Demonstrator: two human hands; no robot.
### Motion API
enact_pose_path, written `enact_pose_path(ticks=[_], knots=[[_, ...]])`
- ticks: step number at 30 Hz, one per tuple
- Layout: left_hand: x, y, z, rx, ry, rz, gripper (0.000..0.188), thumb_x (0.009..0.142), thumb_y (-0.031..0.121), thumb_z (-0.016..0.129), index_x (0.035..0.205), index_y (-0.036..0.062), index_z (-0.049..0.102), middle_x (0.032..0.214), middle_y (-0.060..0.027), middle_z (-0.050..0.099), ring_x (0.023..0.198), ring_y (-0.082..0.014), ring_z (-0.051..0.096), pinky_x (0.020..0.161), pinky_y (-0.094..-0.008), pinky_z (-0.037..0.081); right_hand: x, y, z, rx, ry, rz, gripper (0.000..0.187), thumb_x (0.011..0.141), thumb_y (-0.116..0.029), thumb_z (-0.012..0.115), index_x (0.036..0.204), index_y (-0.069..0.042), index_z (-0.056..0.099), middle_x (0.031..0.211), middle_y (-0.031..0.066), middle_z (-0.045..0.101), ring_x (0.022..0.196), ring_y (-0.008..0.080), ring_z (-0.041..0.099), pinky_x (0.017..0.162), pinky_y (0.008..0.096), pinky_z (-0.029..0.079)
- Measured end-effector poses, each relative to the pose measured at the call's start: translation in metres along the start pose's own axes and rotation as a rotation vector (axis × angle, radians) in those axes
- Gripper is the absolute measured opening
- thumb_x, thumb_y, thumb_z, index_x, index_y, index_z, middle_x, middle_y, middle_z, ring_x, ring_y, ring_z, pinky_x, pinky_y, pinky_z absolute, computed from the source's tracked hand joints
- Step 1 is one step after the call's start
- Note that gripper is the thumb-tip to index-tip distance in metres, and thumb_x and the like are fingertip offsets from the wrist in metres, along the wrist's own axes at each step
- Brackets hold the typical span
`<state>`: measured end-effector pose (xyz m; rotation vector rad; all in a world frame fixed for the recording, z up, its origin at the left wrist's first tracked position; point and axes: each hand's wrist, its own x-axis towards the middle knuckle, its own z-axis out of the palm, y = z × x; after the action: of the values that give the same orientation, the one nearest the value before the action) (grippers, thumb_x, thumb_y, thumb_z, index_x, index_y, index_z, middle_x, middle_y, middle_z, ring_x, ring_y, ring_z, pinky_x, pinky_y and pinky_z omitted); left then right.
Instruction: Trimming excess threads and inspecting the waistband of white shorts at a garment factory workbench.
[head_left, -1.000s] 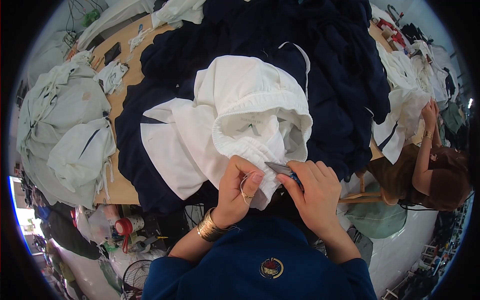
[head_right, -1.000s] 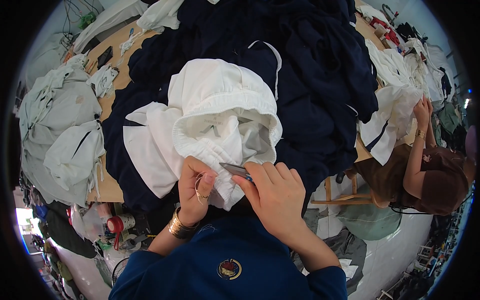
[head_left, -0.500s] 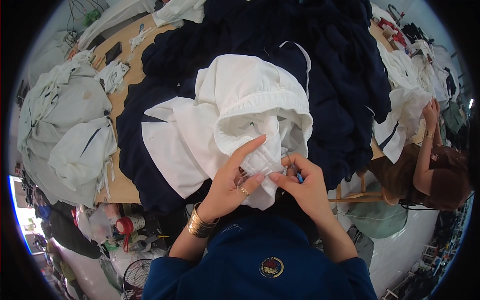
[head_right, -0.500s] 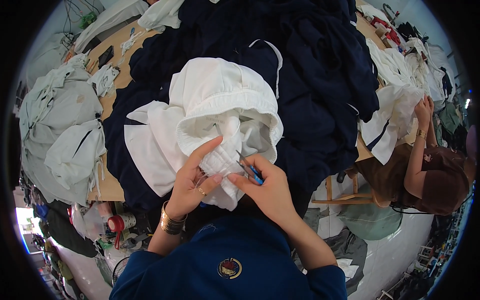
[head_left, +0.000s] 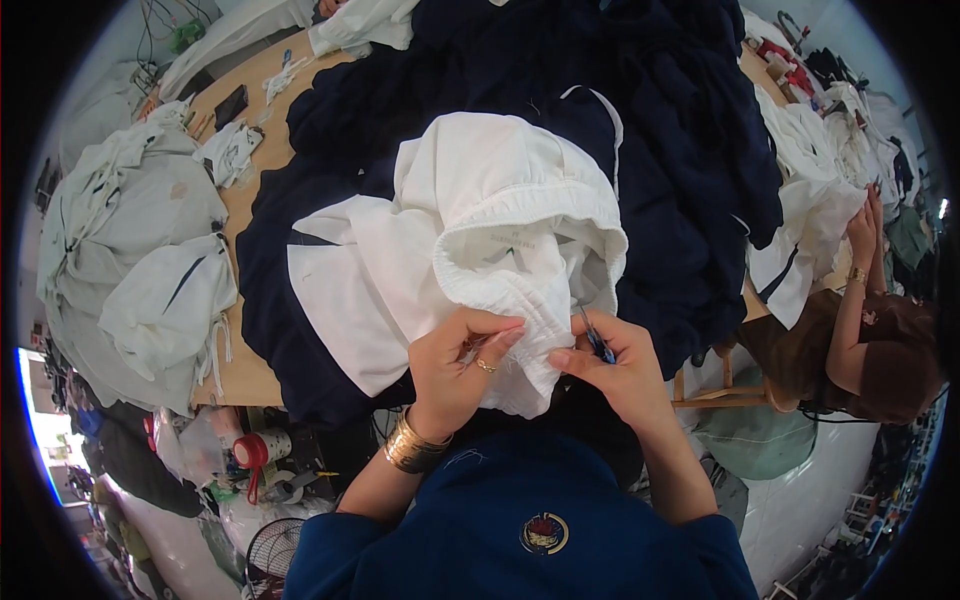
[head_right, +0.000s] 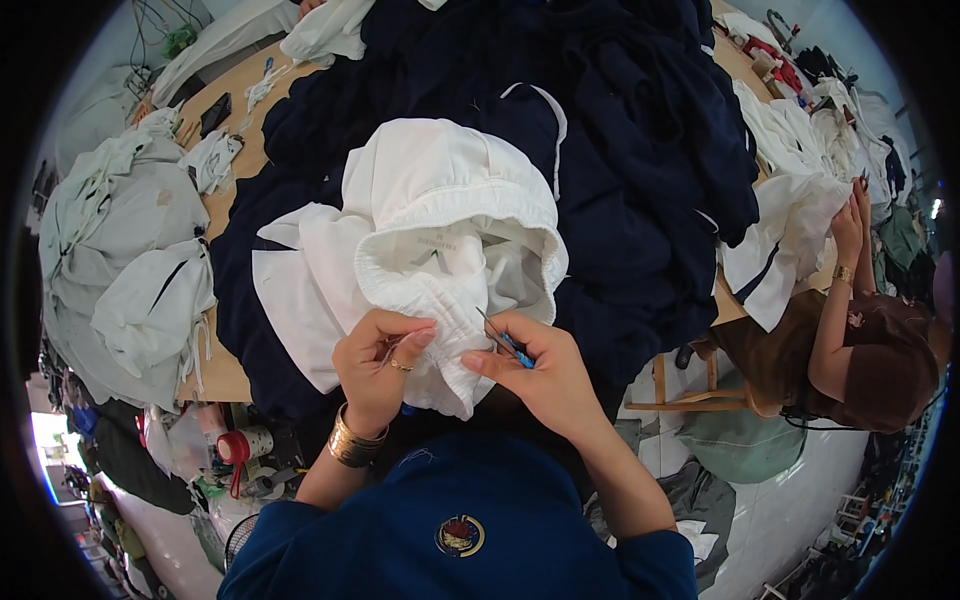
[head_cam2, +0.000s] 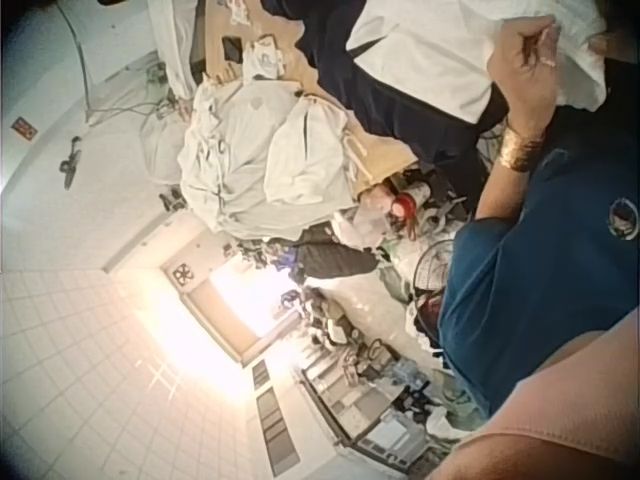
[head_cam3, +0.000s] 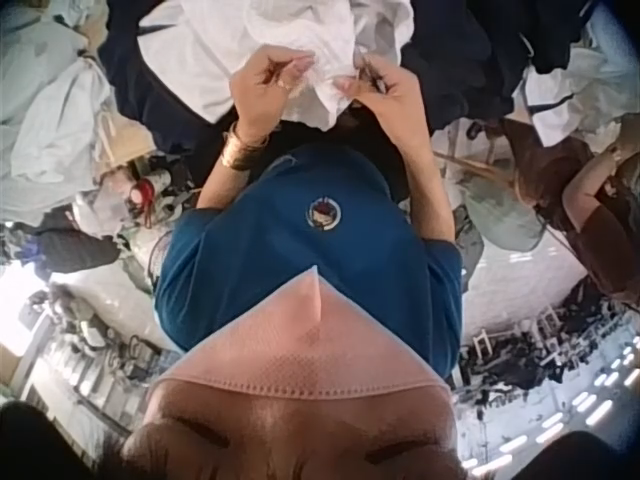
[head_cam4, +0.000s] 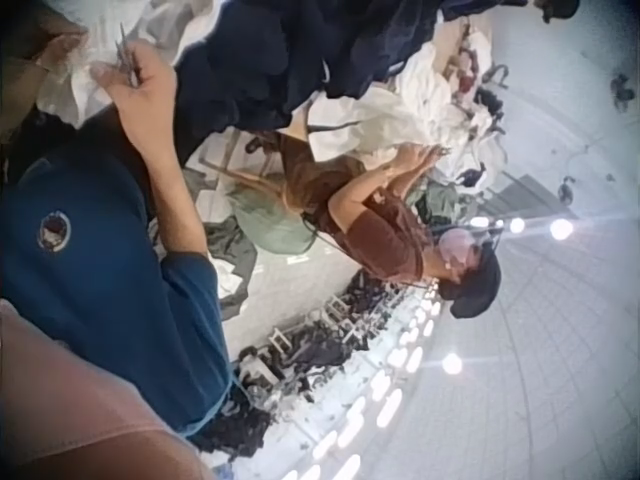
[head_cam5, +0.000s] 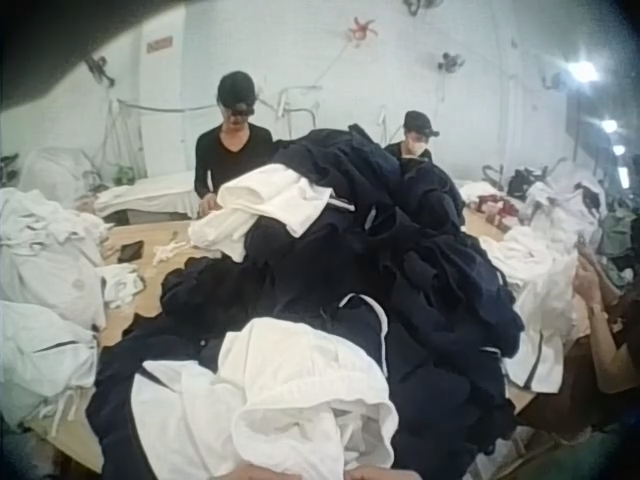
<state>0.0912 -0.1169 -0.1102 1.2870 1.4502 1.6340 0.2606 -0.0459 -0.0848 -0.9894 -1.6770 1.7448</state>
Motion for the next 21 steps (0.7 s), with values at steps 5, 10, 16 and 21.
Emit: enact_pose_path(ticks=[5, 10, 16, 21], knots=[[0.0, 0.004, -0.001, -0.306, -0.032, -0.159, 0.012, 0.085, 0.004, 0.065, 0.093, -0.0025, 0.061, 0.086, -0.0046, 0.063, 0.077, -0.0067, 0.057, 0.07, -0.019, 0.045, -0.001, 0.001, 0.0, -0.117, 0.076, 0.034, 0.025, 0.079, -0.02, 0.073, 0.09, -0.002, 0.06, 0.066, -0.0021, 0.045, 0.063, 0.0052, 0.04, 0.057, 0.0196, 0.034], [-0.003, 0.003, 0.002, -0.334, -0.023, -0.152, 0.012, 0.086, 0.005, 0.064, 0.094, -0.0022, 0.059, 0.087, -0.0037, 0.063, 0.079, -0.006, 0.056, 0.072, -0.0193, 0.044, -0.005, -0.013, 0.007, -0.505, 0.364, -0.292, 0.03, 0.076, -0.023, 0.073, 0.095, -0.004, 0.06, 0.071, 0.0028, 0.054, 0.06, 0.0111, 0.049, 0.056, 0.0234, 0.037], [-0.006, 0.005, 0.007, -0.344, -0.02, -0.167, 0.01, 0.086, 0.003, 0.063, 0.094, -0.0018, 0.058, 0.089, -0.0042, 0.062, 0.078, -0.0058, 0.056, 0.071, -0.0192, 0.044, -0.016, -0.013, 0.005, -0.994, 0.365, -0.518, 0.03, 0.076, -0.028, 0.071, 0.091, -0.005, 0.059, 0.073, 0.0047, 0.058, 0.061, 0.0199, 0.053, 0.055, 0.0304, 0.038], [-0.006, 0.009, 0.011, -0.333, 0.014, -0.139, 0.01, 0.086, 0.002, 0.062, 0.094, -0.002, 0.058, 0.089, -0.004, 0.062, 0.078, -0.0057, 0.056, 0.07, -0.0186, 0.044, -0.014, -0.009, 0.007, -0.978, 0.374, -0.52, 0.027, 0.074, -0.022, 0.073, 0.088, -0.005, 0.057, 0.07, 0.004, 0.054, 0.06, 0.0194, 0.052, 0.055, 0.0308, 0.039]])
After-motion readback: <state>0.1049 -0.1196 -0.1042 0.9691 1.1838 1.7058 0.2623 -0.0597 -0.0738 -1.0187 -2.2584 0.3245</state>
